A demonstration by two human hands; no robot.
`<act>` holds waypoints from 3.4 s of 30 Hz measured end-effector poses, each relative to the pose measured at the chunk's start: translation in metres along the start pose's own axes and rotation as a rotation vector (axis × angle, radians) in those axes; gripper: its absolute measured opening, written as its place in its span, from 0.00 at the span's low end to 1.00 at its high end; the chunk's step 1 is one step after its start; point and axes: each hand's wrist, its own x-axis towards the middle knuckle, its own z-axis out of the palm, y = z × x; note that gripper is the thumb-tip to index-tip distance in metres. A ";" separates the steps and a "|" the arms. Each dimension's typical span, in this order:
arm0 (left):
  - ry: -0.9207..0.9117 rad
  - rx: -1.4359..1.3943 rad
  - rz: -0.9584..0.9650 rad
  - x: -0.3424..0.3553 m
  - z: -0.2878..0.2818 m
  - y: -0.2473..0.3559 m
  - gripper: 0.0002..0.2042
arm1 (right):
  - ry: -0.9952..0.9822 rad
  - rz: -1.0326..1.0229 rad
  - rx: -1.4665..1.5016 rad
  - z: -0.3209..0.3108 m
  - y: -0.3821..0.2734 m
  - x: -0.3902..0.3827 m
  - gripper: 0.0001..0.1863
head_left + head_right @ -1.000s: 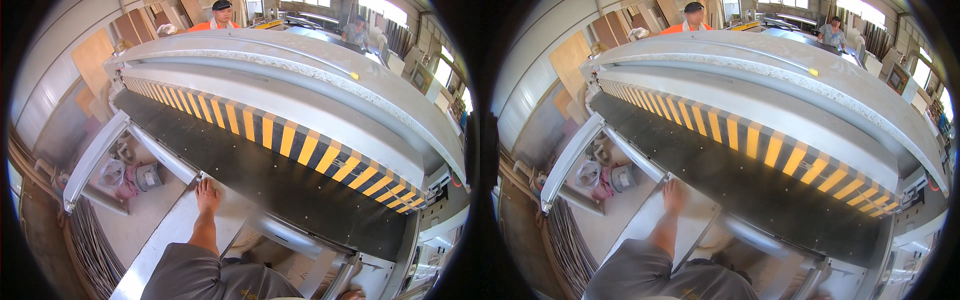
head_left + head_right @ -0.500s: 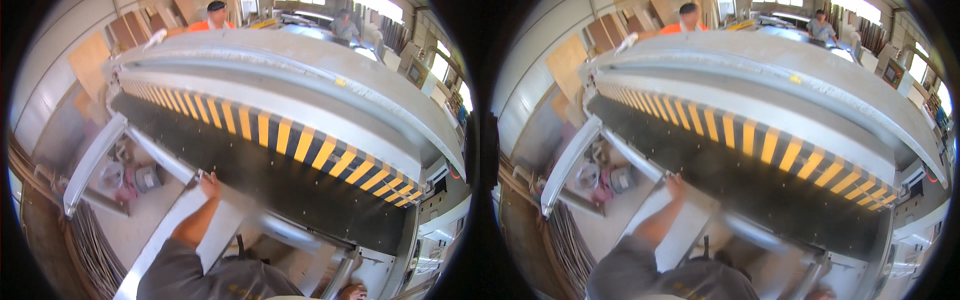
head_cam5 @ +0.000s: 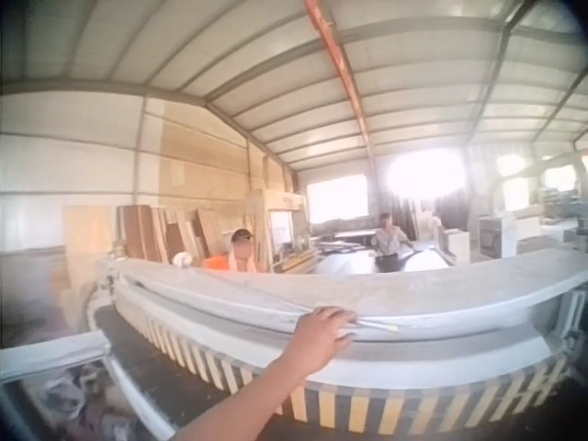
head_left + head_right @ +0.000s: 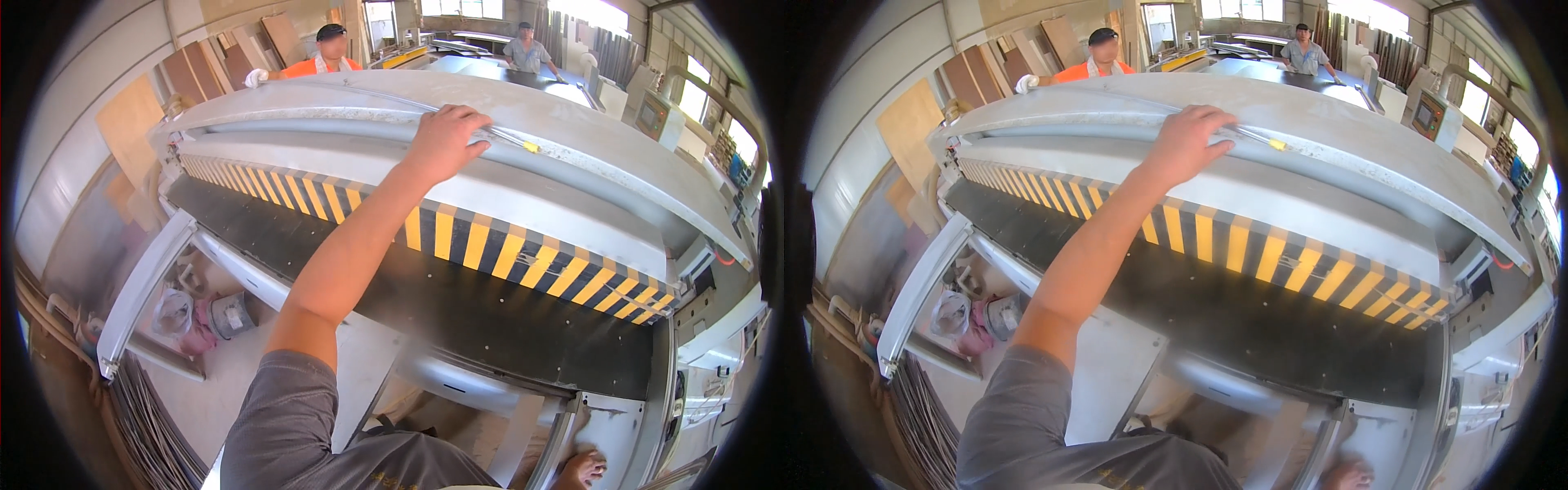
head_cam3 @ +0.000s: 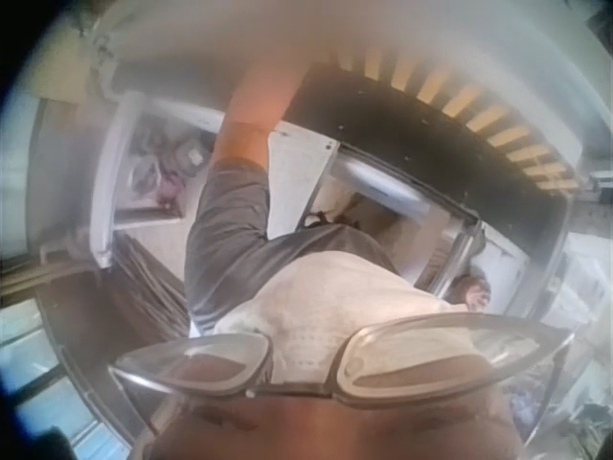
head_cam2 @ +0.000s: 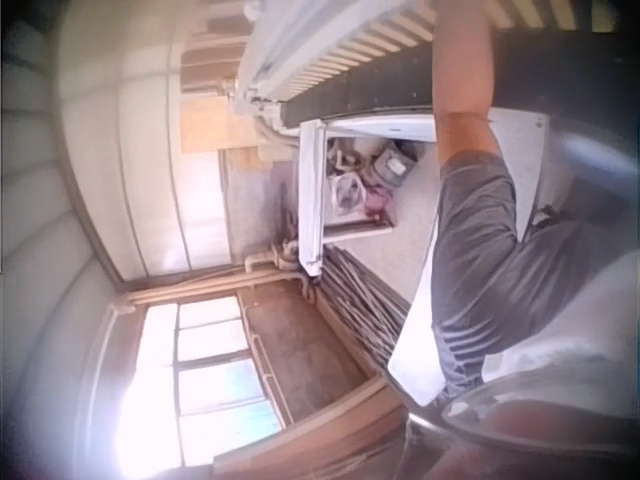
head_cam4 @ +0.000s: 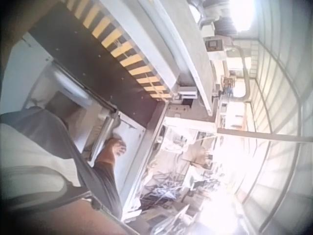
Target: The person operates a large industrial beam saw by positioning a dark wood panel on the loading table and activating the cutting cycle.
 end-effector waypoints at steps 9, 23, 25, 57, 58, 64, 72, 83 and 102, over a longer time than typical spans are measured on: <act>0.213 0.138 0.006 0.081 0.008 -0.031 0.16 | -0.008 0.010 0.003 0.001 0.008 -0.002 0.41; 0.025 0.181 -0.207 0.080 0.069 -0.017 0.34 | -0.064 0.013 0.034 -0.009 0.014 -0.008 0.40; 0.035 0.167 -0.168 0.079 0.065 -0.023 0.34 | -0.060 0.027 0.025 -0.009 0.009 -0.009 0.40; -0.407 0.605 -1.346 -0.530 0.062 -0.069 0.31 | -0.066 0.035 0.168 -0.026 0.008 -0.023 0.38; -0.410 0.606 -1.348 -0.529 0.061 -0.069 0.31 | -0.069 0.034 0.161 -0.025 0.007 -0.023 0.38; -0.400 0.615 -1.366 -0.525 0.064 -0.072 0.29 | -0.074 0.038 0.194 -0.033 0.002 -0.025 0.38; -0.387 0.706 -1.309 -0.528 0.064 -0.067 0.29 | -0.102 0.051 0.217 -0.045 0.001 -0.029 0.39; -0.411 0.615 -1.343 -0.511 0.057 -0.059 0.31 | -0.125 0.072 0.246 -0.050 0.005 -0.028 0.39; -0.261 0.729 -1.176 -0.540 0.068 -0.074 0.31 | -0.108 0.036 0.298 -0.047 0.008 -0.030 0.39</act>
